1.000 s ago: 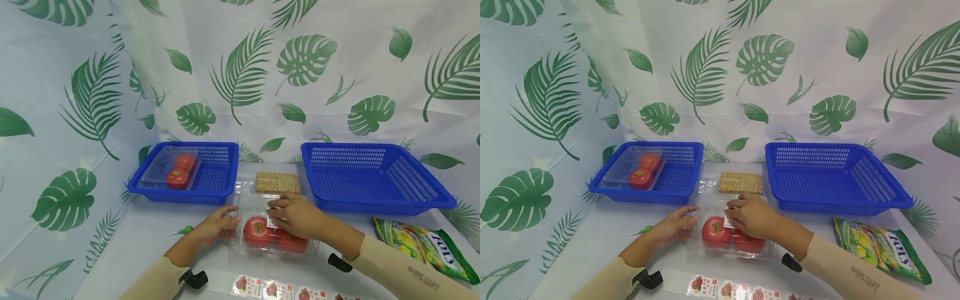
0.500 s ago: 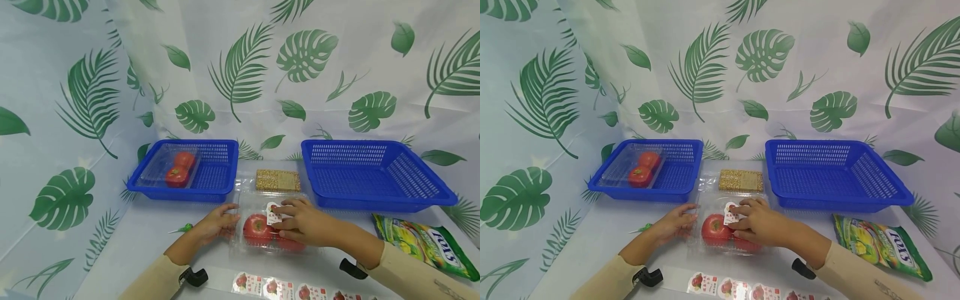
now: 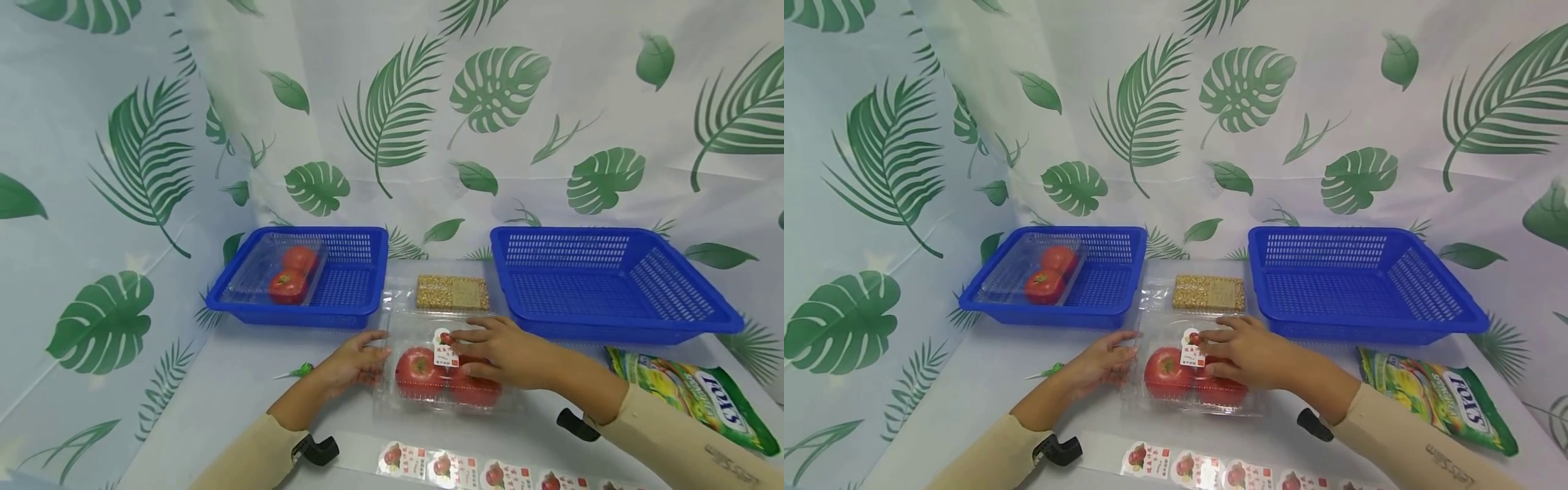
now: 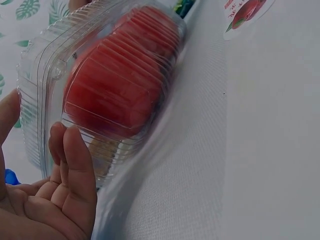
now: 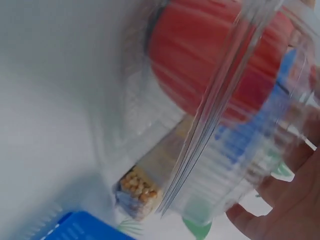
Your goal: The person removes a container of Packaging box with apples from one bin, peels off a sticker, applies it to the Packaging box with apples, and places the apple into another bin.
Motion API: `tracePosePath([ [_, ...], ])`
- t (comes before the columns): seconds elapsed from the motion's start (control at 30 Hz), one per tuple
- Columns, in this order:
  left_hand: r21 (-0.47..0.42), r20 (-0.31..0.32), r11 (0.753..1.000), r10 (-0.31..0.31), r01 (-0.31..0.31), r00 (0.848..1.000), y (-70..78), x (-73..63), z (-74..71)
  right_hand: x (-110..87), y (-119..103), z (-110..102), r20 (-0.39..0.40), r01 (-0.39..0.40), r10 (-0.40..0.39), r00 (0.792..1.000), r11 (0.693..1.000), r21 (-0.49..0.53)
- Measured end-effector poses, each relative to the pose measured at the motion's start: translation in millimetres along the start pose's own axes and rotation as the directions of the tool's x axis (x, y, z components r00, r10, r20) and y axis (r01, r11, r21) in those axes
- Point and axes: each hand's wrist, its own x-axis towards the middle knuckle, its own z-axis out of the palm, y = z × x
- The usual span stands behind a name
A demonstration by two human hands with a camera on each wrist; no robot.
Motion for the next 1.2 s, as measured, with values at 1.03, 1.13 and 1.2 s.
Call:
tracePosePath([
  [1.03,0.029,-0.004,0.999,0.037,-0.037,0.999,1.6,0.1,4.0,-29.5,-3.9,5.1,-0.063,0.073,-0.064,0.996,0.988,0.139],
  [1.13,0.031,-0.004,0.999,0.034,-0.034,0.999,0.4,-1.5,3.3,-31.8,-4.3,12.2,-0.101,0.054,-0.038,0.994,0.986,0.159],
  [1.2,0.038,-0.006,0.999,0.027,-0.026,1.0,-0.3,-2.8,3.2,-34.0,-4.8,18.8,-0.139,0.024,0.002,0.99,0.982,0.186],
])
